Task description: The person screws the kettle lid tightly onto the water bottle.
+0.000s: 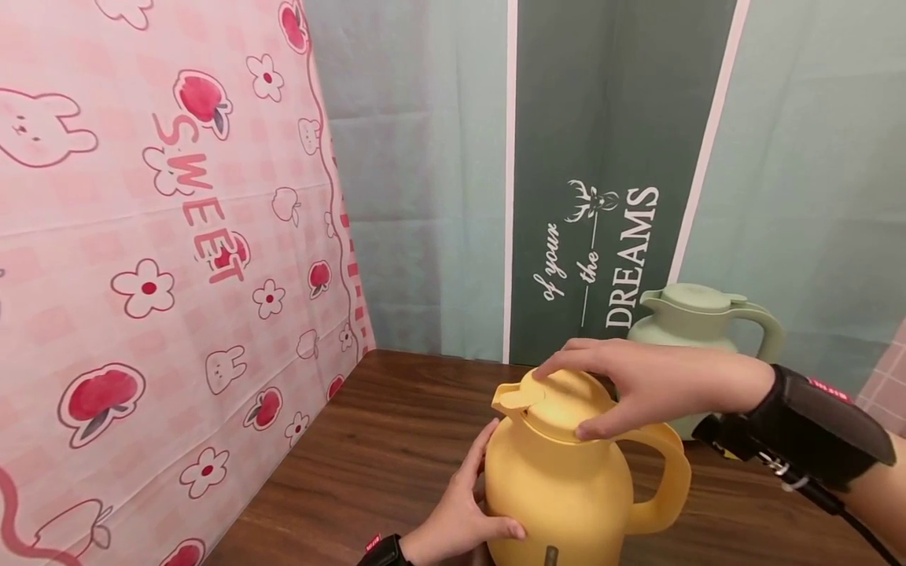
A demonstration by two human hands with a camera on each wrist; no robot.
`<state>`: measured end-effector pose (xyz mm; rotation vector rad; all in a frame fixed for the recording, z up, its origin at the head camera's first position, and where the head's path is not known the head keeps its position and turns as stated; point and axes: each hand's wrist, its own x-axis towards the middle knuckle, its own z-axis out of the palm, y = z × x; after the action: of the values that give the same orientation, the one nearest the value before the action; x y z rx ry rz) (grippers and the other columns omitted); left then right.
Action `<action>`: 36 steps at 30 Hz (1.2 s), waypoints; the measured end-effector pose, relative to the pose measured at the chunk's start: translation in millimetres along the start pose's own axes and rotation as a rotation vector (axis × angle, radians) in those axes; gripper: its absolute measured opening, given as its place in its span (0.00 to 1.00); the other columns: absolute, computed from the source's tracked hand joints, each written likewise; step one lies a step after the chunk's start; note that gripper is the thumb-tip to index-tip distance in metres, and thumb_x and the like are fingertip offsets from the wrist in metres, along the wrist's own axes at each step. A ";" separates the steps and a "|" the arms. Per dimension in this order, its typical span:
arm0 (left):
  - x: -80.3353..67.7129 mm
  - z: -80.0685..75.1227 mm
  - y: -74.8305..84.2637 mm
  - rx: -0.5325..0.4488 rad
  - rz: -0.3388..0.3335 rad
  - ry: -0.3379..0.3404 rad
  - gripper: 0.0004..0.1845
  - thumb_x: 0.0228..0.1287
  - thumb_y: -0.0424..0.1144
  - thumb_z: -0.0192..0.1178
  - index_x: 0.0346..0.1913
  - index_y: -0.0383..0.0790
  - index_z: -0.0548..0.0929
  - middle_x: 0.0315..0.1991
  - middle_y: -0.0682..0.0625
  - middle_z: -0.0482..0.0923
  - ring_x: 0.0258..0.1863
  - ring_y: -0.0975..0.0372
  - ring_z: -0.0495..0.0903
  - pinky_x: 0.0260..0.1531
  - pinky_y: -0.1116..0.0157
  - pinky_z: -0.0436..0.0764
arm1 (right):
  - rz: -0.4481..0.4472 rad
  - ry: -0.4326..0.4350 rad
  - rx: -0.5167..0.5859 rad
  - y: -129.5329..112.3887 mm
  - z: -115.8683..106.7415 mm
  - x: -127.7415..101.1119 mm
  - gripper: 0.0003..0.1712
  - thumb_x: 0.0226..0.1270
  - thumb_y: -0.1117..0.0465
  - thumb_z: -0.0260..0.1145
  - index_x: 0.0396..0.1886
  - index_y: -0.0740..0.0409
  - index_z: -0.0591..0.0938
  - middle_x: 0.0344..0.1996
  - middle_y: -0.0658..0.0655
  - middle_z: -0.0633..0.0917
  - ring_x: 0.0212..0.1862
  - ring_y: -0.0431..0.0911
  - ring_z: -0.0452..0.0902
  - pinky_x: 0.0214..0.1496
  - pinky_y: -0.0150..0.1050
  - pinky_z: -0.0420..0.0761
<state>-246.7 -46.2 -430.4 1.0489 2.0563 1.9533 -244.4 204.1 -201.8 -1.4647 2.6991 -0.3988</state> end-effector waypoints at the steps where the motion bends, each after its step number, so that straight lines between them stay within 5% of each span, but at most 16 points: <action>1: -0.2 -0.1 0.2 -0.001 -0.002 0.000 0.55 0.52 0.56 0.69 0.75 0.63 0.41 0.66 0.52 0.60 0.62 0.57 0.62 0.52 0.62 0.73 | 0.013 0.018 -0.013 -0.8 1.4 0.6 0.28 0.59 0.40 0.67 0.59 0.37 0.73 0.47 0.40 0.73 0.44 0.37 0.71 0.44 0.37 0.75; 6: -0.9 -0.2 0.3 0.006 0.004 0.003 0.56 0.51 0.56 0.69 0.75 0.63 0.41 0.66 0.53 0.61 0.62 0.58 0.62 0.52 0.62 0.73 | 0.105 0.040 -0.037 -6.3 4.9 2.0 0.32 0.56 0.31 0.63 0.57 0.38 0.71 0.41 0.42 0.71 0.36 0.36 0.71 0.38 0.34 0.74; 14: -0.9 1.0 -0.1 -0.010 0.022 0.000 0.55 0.52 0.56 0.69 0.75 0.63 0.42 0.67 0.53 0.60 0.62 0.58 0.62 0.51 0.62 0.74 | 0.095 -0.112 0.088 -7.3 -4.2 -2.7 0.39 0.62 0.43 0.66 0.71 0.35 0.61 0.64 0.42 0.66 0.59 0.41 0.67 0.55 0.41 0.73; 25: 0.6 1.2 1.4 -0.013 -0.009 -0.012 0.56 0.52 0.58 0.68 0.75 0.60 0.40 0.67 0.54 0.59 0.62 0.58 0.62 0.51 0.62 0.73 | 0.102 -0.051 0.130 1.5 3.2 -6.5 0.35 0.61 0.39 0.65 0.67 0.35 0.67 0.55 0.43 0.72 0.48 0.39 0.70 0.46 0.35 0.74; 30: 0.3 1.2 0.5 0.011 0.004 -0.002 0.55 0.52 0.59 0.67 0.75 0.63 0.41 0.67 0.54 0.59 0.62 0.58 0.62 0.51 0.62 0.73 | 0.175 0.015 -0.002 -6.3 11.4 -6.6 0.37 0.58 0.30 0.60 0.66 0.34 0.67 0.47 0.42 0.73 0.40 0.36 0.72 0.41 0.35 0.75; 33: -0.2 1.1 -0.1 0.021 0.009 0.004 0.54 0.52 0.59 0.67 0.75 0.63 0.41 0.68 0.54 0.59 0.62 0.58 0.62 0.51 0.61 0.73 | 0.163 0.011 -0.068 -9.7 9.9 -8.0 0.39 0.60 0.31 0.58 0.69 0.37 0.63 0.56 0.46 0.71 0.47 0.39 0.74 0.45 0.40 0.76; 36: -0.2 1.0 -0.3 0.018 0.001 -0.004 0.54 0.52 0.59 0.67 0.75 0.64 0.41 0.68 0.55 0.59 0.62 0.58 0.62 0.51 0.61 0.73 | 0.107 -0.018 -0.050 -9.6 4.3 -9.6 0.36 0.65 0.43 0.62 0.71 0.36 0.62 0.68 0.49 0.63 0.62 0.47 0.67 0.55 0.47 0.73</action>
<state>-246.2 -45.5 -430.8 1.0568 2.0761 1.9353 -230.6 206.2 -204.4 -1.3204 2.7773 -0.3137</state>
